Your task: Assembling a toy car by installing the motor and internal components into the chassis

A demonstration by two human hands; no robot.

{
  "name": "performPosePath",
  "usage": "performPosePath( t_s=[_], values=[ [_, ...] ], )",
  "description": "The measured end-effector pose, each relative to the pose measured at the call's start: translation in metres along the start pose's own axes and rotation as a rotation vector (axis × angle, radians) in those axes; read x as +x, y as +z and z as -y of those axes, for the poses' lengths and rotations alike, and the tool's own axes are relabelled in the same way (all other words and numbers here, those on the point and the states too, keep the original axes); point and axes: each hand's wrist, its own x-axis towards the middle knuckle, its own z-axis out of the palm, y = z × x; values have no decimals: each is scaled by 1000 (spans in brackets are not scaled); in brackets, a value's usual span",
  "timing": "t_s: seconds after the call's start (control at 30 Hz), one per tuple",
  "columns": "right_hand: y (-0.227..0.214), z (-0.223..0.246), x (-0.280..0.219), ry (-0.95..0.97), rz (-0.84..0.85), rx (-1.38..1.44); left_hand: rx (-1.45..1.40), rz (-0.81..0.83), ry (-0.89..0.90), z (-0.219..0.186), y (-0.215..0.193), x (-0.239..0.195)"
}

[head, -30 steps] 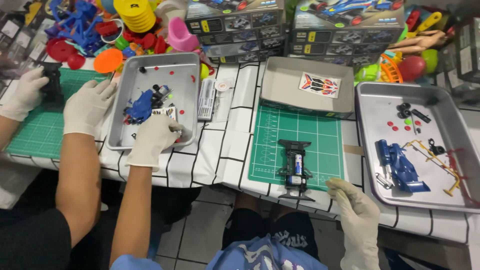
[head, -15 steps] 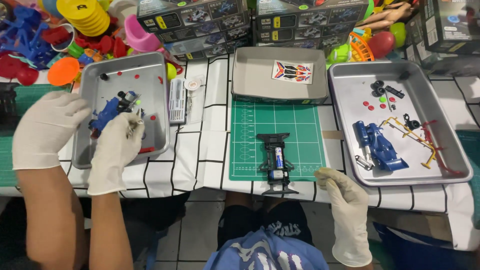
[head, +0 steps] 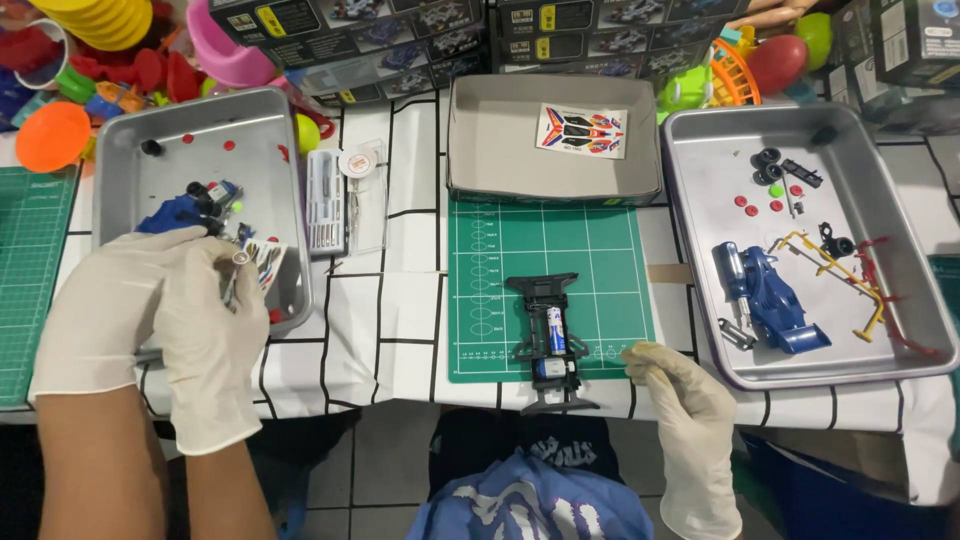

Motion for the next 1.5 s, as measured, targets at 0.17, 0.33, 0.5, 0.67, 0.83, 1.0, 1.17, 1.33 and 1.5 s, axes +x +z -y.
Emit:
performPosePath(
  t_s=[0.17,0.33,0.5,0.67,0.83,1.0,1.17,1.33,1.5],
  values=[
    [9,9,-5,-13,-78,-5,-203,-153,-77,-54,-15,-17],
    [10,3,-11,-143,-45,83,-764,-68,-145,-151,1,-71],
    [6,9,-22,-338,455,-94,-1223,90,-128,-205,45,-99],
    [12,9,-10,-434,394,-323,-1446,276,-211,-198,59,-104],
    [17,13,2,-632,388,-429,-1484,743,-375,-193,54,-90],
    [7,22,27,-324,-3,-628,-828,349,267,-157,78,-31],
    [14,15,36,-216,43,-637,-579,441,533,-156,94,-12],
    [13,8,36,-207,58,-611,-402,440,609,-157,100,-19],
    [14,11,37,-195,81,-610,-342,414,634,-158,99,-21]
  ],
)
